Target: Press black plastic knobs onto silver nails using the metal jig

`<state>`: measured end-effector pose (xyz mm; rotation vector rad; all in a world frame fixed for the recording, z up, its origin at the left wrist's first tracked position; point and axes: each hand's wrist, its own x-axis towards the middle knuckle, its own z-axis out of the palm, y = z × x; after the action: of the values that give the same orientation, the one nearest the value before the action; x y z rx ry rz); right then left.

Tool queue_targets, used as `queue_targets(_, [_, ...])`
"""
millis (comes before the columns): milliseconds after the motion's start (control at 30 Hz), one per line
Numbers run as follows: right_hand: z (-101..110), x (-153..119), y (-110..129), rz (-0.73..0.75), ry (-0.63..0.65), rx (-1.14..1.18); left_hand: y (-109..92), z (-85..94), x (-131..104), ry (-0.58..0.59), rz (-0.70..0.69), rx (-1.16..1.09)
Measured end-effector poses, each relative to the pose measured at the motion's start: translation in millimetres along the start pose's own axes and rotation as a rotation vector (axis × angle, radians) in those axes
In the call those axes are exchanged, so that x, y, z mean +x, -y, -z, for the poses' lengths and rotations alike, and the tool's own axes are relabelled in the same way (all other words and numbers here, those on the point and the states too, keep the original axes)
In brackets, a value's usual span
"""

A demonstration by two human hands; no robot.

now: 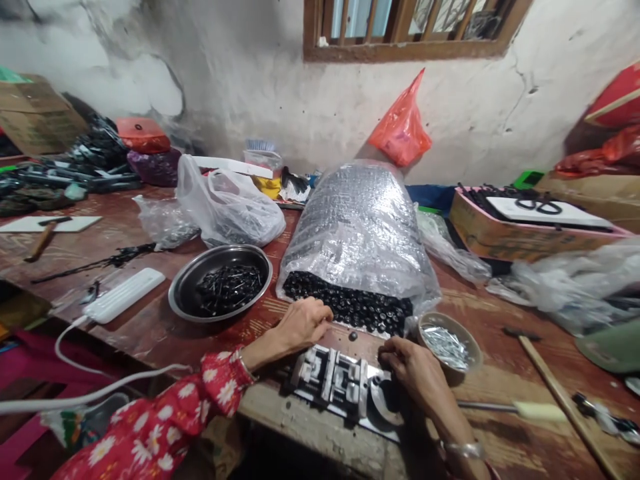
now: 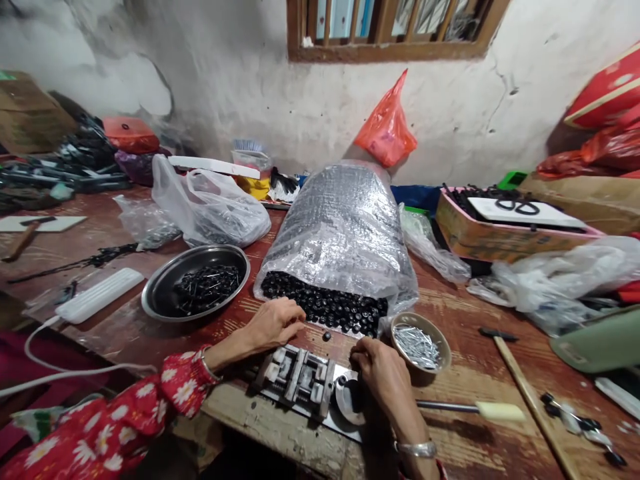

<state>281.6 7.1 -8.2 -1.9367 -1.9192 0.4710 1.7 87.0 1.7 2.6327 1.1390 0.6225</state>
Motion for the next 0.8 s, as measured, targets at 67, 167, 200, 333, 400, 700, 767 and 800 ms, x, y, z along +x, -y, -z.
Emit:
queue_targets(67, [0, -3, 0, 0.011, -0.012, 0.078, -4, -7.9, 10, 0.047, -0.026, -0.021])
queue_targets(167, [1, -5, 3, 0.009, -0.047, 0.173, -13, -15.6, 21, 0.113, -0.060, -0.044])
queue_targets(200, [1, -5, 5, 0.007, -0.062, 0.199, -16, -17.7, 25, 0.135, -0.071, -0.049])
queue_targets(333, [0, -10, 12, 0.032, -0.120, 0.263, -23, -25.2, 36, 0.217, -0.110, -0.069])
queue_targets(400, [-1, -16, 15, 0.062, -0.124, 0.302, -23, -26.8, 40, 0.231, -0.122, -0.089])
queue_targets(700, [-4, -53, 34, 0.274, -0.186, 0.353, -21, 10.5, 0, 0.066, 0.020, -0.337])
queue_targets(767, [-8, -61, 40, 0.310, -0.185, 0.327, -23, 21.4, -22, -0.005, 0.054, -0.433])
queue_targets(800, [-10, -64, 43, 0.331, -0.183, 0.304, -25, 25.4, -33, -0.033, 0.058, -0.456])
